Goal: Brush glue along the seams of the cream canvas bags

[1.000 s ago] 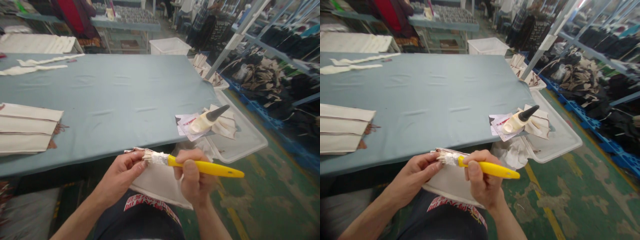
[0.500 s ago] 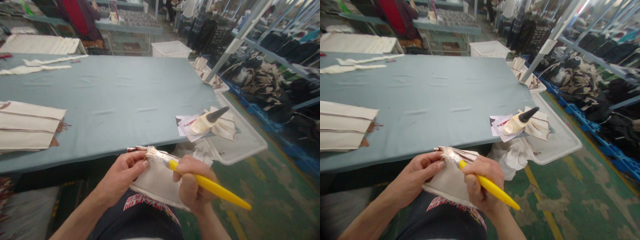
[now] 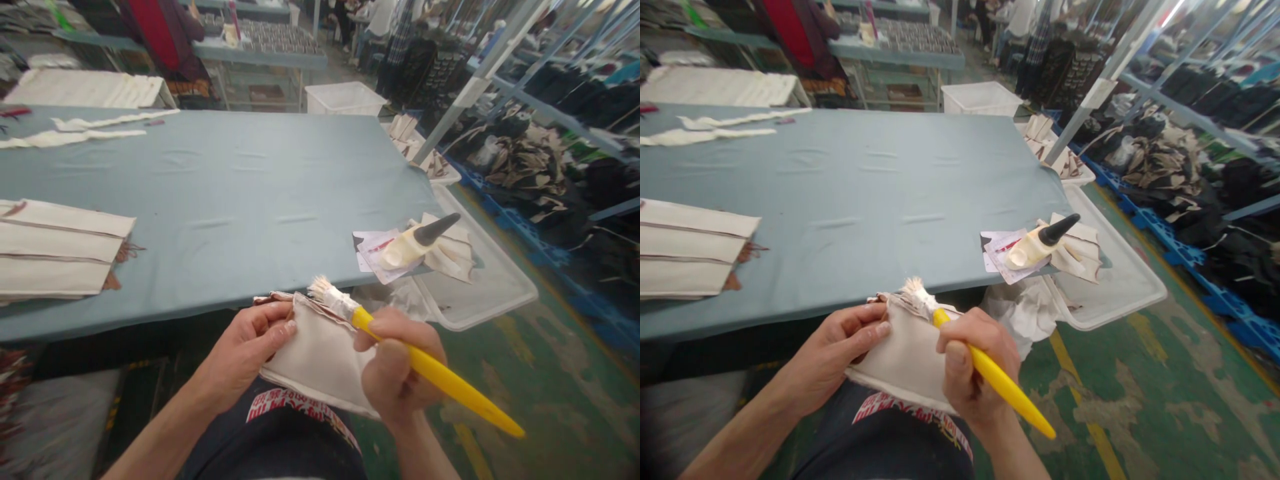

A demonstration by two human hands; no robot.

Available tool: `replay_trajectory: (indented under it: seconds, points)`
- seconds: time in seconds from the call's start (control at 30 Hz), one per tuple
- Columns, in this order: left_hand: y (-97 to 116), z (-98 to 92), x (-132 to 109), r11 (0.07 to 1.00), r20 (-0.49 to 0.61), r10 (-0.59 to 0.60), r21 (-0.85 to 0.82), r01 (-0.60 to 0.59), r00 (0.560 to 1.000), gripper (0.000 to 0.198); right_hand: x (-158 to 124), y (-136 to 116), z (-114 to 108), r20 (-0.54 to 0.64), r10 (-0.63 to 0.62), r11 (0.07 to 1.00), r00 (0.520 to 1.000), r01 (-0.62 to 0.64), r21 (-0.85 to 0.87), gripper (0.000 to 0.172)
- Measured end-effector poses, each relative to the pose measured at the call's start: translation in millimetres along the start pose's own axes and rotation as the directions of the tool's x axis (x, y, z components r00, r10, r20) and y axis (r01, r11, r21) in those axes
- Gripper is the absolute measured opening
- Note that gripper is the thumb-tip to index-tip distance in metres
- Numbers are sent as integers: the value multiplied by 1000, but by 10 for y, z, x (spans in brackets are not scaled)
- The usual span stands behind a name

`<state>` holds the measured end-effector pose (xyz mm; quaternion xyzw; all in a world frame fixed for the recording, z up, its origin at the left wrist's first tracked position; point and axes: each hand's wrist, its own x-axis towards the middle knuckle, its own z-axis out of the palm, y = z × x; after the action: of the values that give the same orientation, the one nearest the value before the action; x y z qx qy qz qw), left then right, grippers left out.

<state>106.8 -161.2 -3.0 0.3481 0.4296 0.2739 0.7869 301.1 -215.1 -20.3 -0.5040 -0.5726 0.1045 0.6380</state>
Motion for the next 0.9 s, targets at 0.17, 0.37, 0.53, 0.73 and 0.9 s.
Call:
replay_trajectory:
  seconds: [0.17, 0.37, 0.53, 0.73, 0.9]
  points:
    - [-13, -12, -31, 999, -8, 28, 40, -28, 1000, 44, -20, 186, 56, -21, 24, 987, 999, -27, -160, 13]
    - [-35, 8, -61, 996, -25, 63, 64, -61, 998, 37, -91, 419, 228, 85, 123, 971, 989, -102, -216, 20]
    - [-46, 56, -65, 994, -17, 52, 100, -50, 999, 40, -128, 469, 280, 72, 185, 969, 980, -169, -182, 24]
    - [10, -131, -119, 906, 42, 211, 367, -212, 977, 43, 141, 448, 284, -96, 407, 914, 909, -406, 29, 36]
    - [29, -348, -198, 811, 212, 223, 502, -302, 952, 29, 236, 467, 360, -142, 475, 880, 868, -469, 78, 42]
